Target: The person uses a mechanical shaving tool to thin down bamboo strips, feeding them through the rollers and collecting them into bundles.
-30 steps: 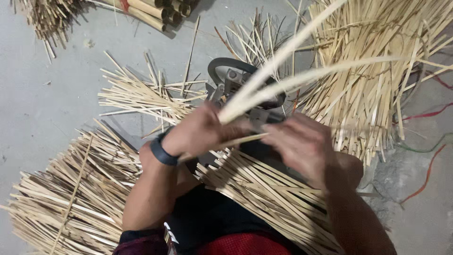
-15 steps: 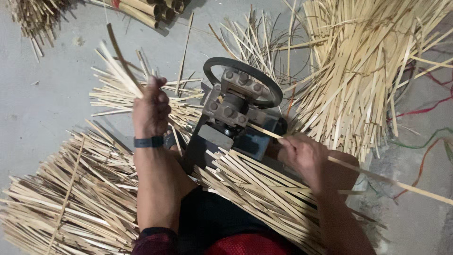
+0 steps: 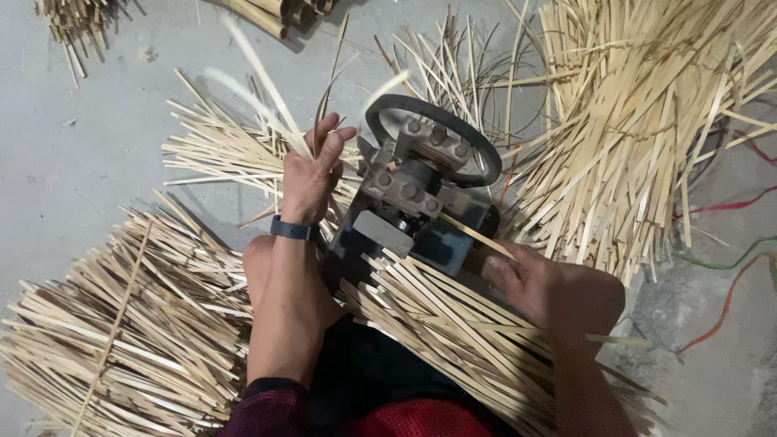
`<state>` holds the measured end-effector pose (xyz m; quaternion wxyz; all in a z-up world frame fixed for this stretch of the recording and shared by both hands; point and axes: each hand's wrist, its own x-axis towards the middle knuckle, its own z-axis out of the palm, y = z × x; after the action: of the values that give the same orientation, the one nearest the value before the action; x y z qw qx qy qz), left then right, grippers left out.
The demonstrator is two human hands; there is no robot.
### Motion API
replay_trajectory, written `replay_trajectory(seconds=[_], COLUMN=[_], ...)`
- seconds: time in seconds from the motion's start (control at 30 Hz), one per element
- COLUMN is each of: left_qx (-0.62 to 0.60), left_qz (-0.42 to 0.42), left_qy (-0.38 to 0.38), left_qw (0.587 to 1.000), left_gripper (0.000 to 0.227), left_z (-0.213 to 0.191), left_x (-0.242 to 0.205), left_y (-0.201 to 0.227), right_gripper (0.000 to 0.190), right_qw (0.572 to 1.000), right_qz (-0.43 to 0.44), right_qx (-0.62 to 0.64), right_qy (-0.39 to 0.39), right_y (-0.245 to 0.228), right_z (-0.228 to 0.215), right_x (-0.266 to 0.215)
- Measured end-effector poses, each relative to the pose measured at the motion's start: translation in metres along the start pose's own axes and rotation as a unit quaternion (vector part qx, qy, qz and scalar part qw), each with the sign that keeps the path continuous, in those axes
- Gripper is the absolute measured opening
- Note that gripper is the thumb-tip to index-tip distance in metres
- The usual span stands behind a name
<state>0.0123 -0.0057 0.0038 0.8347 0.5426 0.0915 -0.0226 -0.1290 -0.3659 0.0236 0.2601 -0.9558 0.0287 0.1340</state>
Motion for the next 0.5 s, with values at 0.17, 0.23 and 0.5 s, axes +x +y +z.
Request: replay_trajectory(seconds=[0.17,0.23,0.5], left_qx=[0.049,0.073,0.039], left_qz=[0.028,0.040,-0.001], left_qy=[-0.032,-0.034,0.081], left_qw=[0.998,0.996,0.996], left_gripper=[0.059,0.053,0.038], left_z=[0.005,0.005,0.008], left_x=[-0.006,-0.007,-0.007], left_y=[-0.002,-0.002,0.001], right_gripper=[0.039,0.042,0.028], right_qw=[0.968,0.984,0.977], right_qz=[-0.140,-0.073,-0.212], right_qx=[0.125,0.092,0.017], right_qy=[0.167,0.131,-0.029], right_y=[0.004,0.007,0.051], right_z=[0.005,0.000,0.046], right_x=[0.001,-0.006,-0.020])
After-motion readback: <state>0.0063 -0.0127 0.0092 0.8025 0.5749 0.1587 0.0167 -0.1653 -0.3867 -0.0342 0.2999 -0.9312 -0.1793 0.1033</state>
